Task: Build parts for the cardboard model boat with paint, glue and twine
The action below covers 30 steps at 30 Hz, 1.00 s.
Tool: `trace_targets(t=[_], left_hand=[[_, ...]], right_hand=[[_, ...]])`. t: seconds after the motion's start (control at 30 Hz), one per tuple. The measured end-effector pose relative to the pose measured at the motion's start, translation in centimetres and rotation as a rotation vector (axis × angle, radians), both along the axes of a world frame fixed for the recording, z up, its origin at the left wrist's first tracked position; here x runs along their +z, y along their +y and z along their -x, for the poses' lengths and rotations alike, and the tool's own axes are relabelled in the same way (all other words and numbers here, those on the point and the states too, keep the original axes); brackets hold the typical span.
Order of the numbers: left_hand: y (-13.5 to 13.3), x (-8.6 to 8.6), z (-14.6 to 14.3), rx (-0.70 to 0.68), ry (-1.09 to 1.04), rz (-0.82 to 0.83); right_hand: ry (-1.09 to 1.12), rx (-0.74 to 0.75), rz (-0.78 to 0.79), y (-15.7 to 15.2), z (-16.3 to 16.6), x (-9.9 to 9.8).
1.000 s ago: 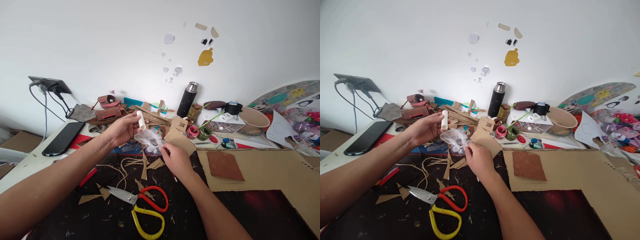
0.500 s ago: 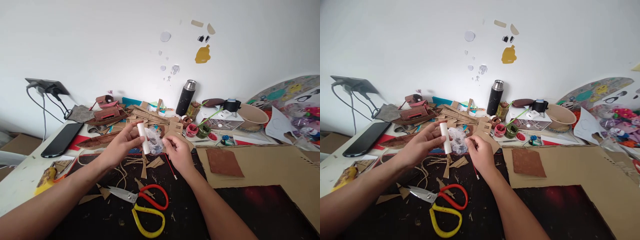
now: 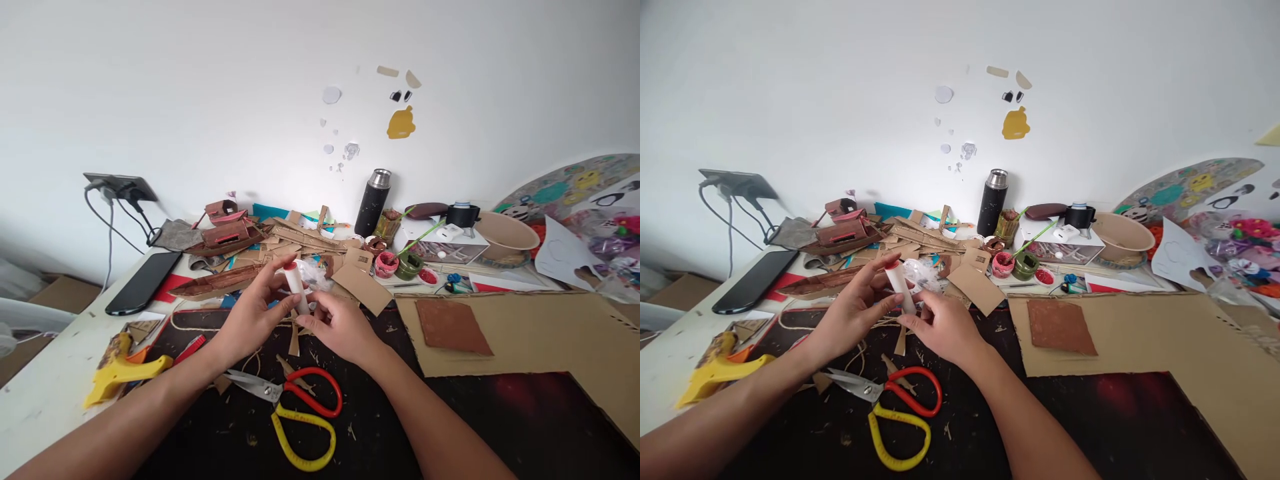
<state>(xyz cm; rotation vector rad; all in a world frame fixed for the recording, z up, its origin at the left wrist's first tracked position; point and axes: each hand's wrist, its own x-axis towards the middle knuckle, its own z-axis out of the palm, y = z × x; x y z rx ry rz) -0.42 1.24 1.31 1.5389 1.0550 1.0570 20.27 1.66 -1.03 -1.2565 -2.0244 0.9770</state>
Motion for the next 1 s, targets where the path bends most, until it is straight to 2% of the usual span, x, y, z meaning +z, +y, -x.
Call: trace_targets(t=[0.1, 0.27, 0.47, 0.63, 0.8, 0.87, 1.0], left_hand=[[-0.6, -0.3, -0.2, 0.009, 0.015, -0.02], [-1.1, -0.2, -0.2, 0.022, 0.091, -0.065], [-1.0, 0.1, 0.8, 0.126, 0.144, -0.166], [-0.9, -0.7, 1.6, 0.201, 0.168, -0.184], [-0.7, -1.2, 1.5, 0.283, 0.25, -0.24], [-0.7, -1.4, 1.3, 0.303, 0.247, -0.247], [-0.8, -2.1, 1.1, 0.285, 0.176, -0.204]], right_hand=[[-0.07, 0.003, -0.029, -0.2, 0.4, 0.0], [-0.064, 0.001, -0.049, 0.0, 0.4, -0.1], [-0.041, -0.009, -0.044, 0.2, 0.1, -0.2], [-0.056, -0.019, -0.055, 0.3, -0.1, -0.4], [0.041, -0.033, -0.051, 0.7, -0.3, -1.3], [0.129, -0.04, -0.009, 0.8, -0.2, -1.6], [0.314, -0.045, 0.174, 0.7, 0.0, -1.6]])
